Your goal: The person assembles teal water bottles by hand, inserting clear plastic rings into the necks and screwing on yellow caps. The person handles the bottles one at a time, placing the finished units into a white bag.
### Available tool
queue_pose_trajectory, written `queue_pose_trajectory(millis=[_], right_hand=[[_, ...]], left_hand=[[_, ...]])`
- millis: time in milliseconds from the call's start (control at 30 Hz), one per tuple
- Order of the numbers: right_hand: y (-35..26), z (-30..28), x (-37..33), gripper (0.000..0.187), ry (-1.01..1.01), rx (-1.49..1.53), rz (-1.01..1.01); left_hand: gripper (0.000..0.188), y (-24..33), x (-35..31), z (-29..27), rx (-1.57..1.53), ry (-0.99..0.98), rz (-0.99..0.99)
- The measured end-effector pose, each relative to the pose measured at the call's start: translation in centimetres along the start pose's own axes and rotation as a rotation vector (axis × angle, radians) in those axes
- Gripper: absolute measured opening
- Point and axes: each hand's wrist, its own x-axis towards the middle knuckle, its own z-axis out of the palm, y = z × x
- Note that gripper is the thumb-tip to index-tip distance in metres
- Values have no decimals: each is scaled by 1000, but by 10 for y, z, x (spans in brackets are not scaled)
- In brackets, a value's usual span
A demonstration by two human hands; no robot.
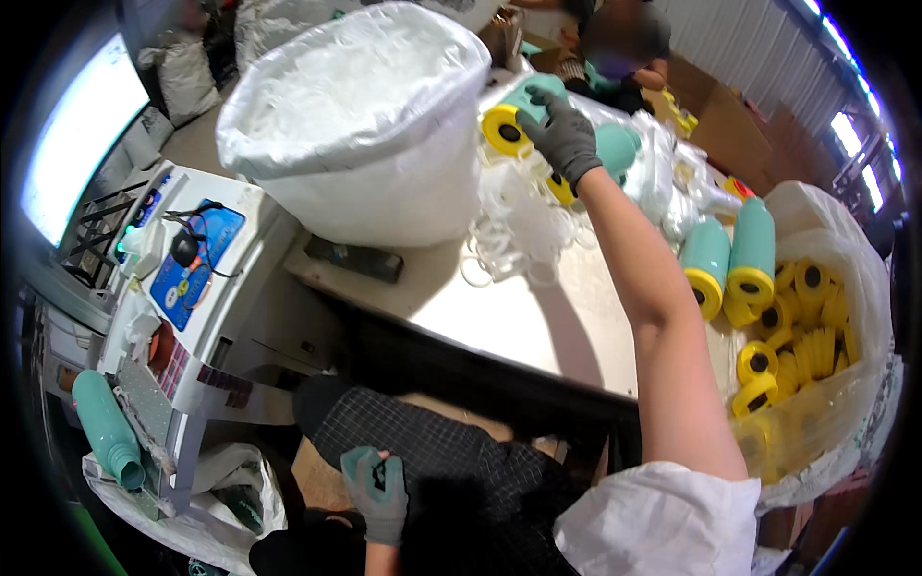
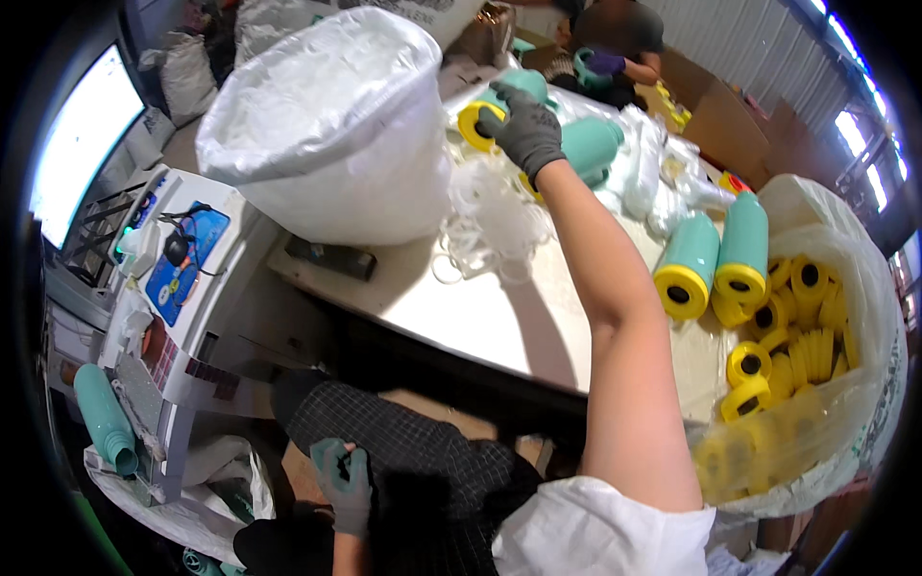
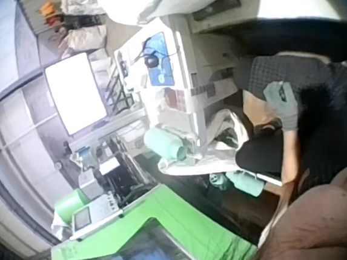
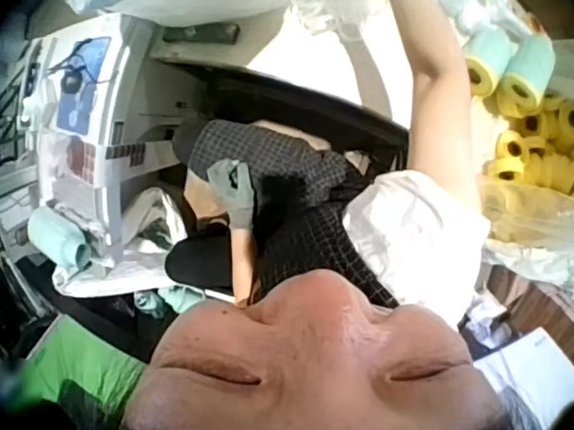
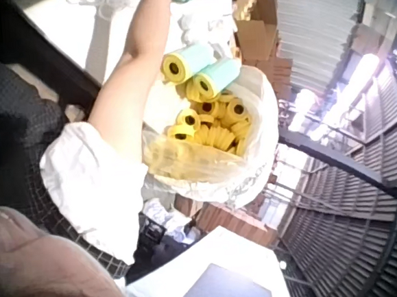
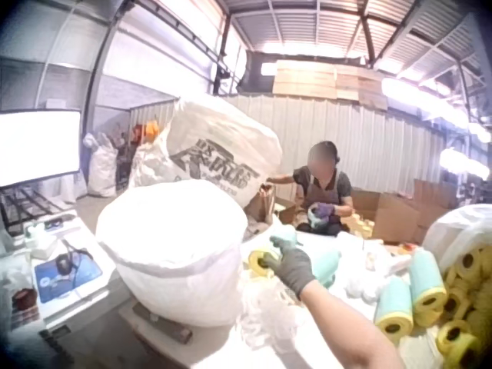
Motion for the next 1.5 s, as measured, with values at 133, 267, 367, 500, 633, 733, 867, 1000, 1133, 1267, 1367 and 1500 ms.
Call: queue_pose_trajectory(millis=[133,267,367,500,633,733,867,1000,1133,1267,1367,1500], right_hand=[[41,-17,-52,57,-23,170,16],[45,-18,-51,54,-4,308,30],[29,-9,-24,63,-248,183,66],[31,-11,9,55,-291,-46,-71],[41,-43,-47,48,-66,-63,-18],[66,-71,-127,55,39,-7,21],[106,-139,-235,84,-98,-734,69],[140,-191,-285,85,-372,-911,353],[216,-196,-304,80,-61,-772,294],[193,-191,-291,73,29,-722,409],[190,-201,-288,70,143,-612,289],[163,-207,-246,66,366,-439,15]], left_hand=[[15,-9,1,9,-6,-8,112],[14,5,6,13,35,-76,146],[14,11,9,9,68,-71,64],[15,0,9,11,-4,7,51],[16,9,-1,17,79,18,122],[14,7,1,15,91,-10,180],[10,-3,3,3,82,-38,68],[7,-12,3,5,106,2,223],[8,-9,14,12,209,-19,327],[7,5,4,13,148,-9,135],[8,7,-2,16,174,17,100],[9,23,0,16,225,38,44]])
